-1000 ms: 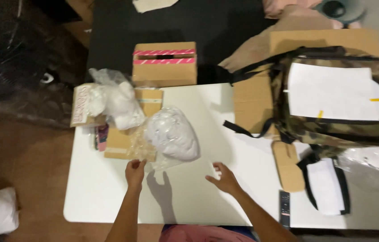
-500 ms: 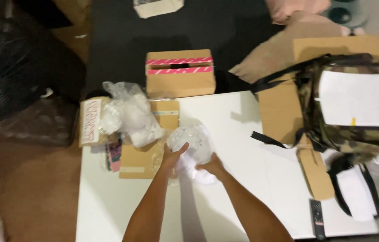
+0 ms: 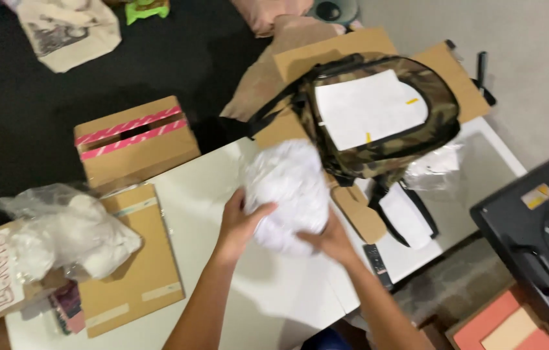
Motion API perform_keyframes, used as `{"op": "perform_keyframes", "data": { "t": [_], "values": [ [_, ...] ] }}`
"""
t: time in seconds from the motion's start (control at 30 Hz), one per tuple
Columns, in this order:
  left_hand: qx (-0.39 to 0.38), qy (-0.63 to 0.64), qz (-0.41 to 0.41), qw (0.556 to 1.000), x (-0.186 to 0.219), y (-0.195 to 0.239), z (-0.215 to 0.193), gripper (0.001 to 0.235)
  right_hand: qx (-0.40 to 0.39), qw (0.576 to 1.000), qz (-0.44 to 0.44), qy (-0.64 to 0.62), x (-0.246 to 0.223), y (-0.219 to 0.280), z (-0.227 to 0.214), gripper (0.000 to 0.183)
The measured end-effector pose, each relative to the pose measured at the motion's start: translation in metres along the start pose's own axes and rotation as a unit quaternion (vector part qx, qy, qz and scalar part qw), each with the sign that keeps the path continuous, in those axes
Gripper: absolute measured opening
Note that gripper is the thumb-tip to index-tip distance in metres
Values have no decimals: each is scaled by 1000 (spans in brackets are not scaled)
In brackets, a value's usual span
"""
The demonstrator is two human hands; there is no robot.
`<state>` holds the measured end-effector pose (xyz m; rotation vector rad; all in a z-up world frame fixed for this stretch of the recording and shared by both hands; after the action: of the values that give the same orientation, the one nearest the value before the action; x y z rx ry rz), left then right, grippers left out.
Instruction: The person arranges cardboard pieces on a red mat, then places a white sheet on top and covers it with a brown sheet. They operate a heat press machine by closing the lid and using a remote control, then open the lid to reveal the pressed item.
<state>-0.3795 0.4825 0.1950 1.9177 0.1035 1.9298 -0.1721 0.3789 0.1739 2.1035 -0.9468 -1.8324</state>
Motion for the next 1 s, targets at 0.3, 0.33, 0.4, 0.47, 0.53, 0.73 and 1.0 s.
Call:
{"op": "perform_keyframes", "data": {
  "t": [0.3, 0.33, 0.4, 0.47, 0.53, 0.73, 1.0],
  "values": [
    [-120, -78, 192, 971, 102, -94, 211, 117, 174, 946, -247, -120, -44, -227, -214, 97],
    [-99, -79, 193, 973, 90, -85, 215, 117, 154, 948, -251, -119, -37, -240, -229, 97],
    [-185, -234, 235, 925, 65, -66, 226, 112, 249, 956, -153, -17, -20, -275, -253, 86],
    [-177, -203, 313, 911, -20, -47, 226, 108, 201, 949, -116, 213, 50, -346, -301, 84],
    [-165, -180, 389, 888, -80, -10, 197, 104, 149, 881, -95, 438, 46, -371, -299, 92],
    [19, -145, -43, 988, -313, 76, -33, 82, 281, 853, -439, -38, 23, -279, -258, 83],
    [416, -137, -162, 884, -295, 145, -368, 94, -177, 969, -157, 78, 163, -195, 56, 51]
  ]
}}
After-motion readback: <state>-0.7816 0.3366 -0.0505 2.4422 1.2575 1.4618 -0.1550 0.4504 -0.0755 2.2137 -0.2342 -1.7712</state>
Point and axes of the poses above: each hand's wrist, its own y-axis away from the middle knuckle, its own z-axis out of the palm, x = y × z, the point moved 4 cm from there along -y, towards the middle knuckle, and after that the axes turned 6 degrees about z, right-handed, at the moved point
